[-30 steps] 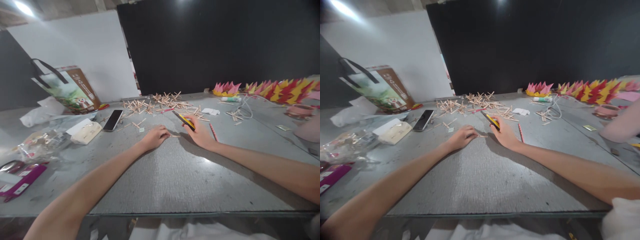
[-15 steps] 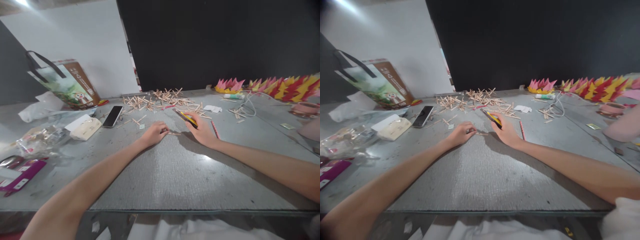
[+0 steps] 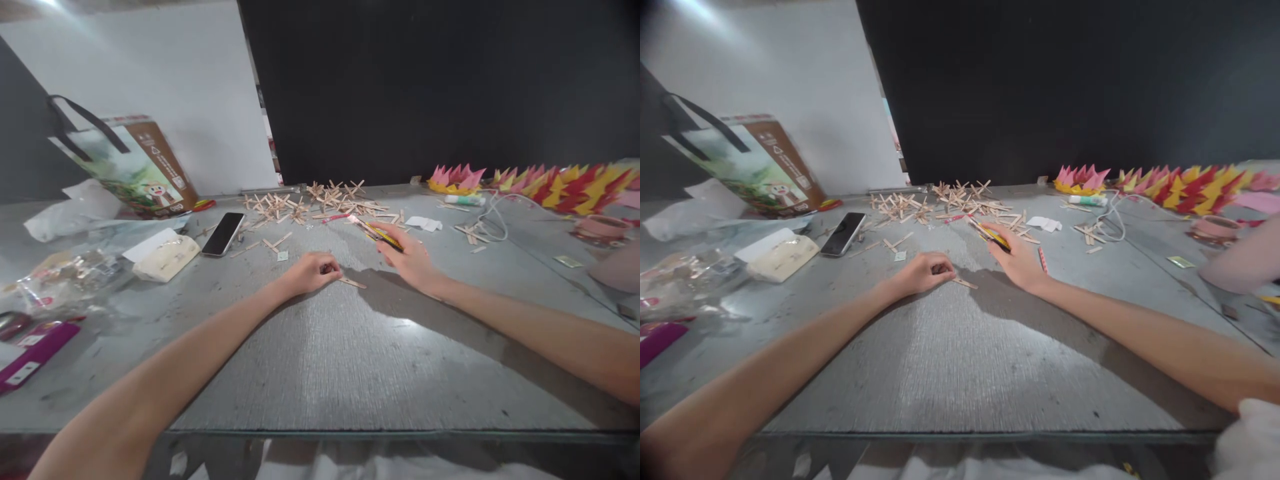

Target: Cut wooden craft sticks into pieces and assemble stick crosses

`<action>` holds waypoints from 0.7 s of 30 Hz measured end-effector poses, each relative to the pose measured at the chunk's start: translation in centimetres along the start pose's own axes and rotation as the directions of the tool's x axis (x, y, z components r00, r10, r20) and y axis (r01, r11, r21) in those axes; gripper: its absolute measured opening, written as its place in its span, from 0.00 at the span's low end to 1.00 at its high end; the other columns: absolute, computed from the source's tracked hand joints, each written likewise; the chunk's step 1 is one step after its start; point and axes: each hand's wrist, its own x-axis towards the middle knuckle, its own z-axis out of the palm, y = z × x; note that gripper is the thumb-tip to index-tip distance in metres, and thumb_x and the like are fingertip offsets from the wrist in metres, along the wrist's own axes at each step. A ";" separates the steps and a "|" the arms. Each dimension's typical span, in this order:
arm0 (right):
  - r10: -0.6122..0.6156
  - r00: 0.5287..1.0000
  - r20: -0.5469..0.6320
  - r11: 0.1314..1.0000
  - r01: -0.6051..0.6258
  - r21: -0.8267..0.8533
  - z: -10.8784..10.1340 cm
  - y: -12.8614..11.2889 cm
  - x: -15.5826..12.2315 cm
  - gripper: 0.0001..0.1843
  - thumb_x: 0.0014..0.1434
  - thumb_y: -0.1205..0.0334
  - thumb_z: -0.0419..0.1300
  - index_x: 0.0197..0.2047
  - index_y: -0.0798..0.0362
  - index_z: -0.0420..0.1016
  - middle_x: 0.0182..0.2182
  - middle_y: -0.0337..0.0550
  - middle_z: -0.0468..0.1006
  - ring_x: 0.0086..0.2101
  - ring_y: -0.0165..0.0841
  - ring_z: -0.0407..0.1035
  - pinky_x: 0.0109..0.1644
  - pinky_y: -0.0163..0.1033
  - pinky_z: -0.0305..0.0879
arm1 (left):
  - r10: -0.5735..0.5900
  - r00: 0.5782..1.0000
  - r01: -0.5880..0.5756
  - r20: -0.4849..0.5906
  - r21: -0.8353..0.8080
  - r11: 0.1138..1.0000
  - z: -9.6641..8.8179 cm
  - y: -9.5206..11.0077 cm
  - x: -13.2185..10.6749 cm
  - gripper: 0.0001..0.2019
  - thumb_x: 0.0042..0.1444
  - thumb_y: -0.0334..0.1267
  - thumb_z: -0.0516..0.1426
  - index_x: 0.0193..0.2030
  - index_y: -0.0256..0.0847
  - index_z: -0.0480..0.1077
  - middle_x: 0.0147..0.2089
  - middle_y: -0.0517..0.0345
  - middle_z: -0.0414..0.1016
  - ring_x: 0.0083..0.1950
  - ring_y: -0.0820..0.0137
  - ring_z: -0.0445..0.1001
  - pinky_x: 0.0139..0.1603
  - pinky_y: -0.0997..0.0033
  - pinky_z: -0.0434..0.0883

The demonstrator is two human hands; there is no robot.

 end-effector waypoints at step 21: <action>0.044 0.764 0.644 0.969 0.123 -0.213 -6.2 -5.4 2.0 0.22 0.70 0.49 0.55 0.59 0.41 0.84 0.19 0.34 0.70 0.16 0.27 0.52 0.20 0.37 0.47 | -0.008 0.999 0.006 0.033 0.044 0.999 0.1 -0.1 -0.1 0.08 0.66 0.41 0.61 0.37 0.41 0.76 0.32 0.60 0.74 0.33 0.70 0.71 0.37 0.71 0.63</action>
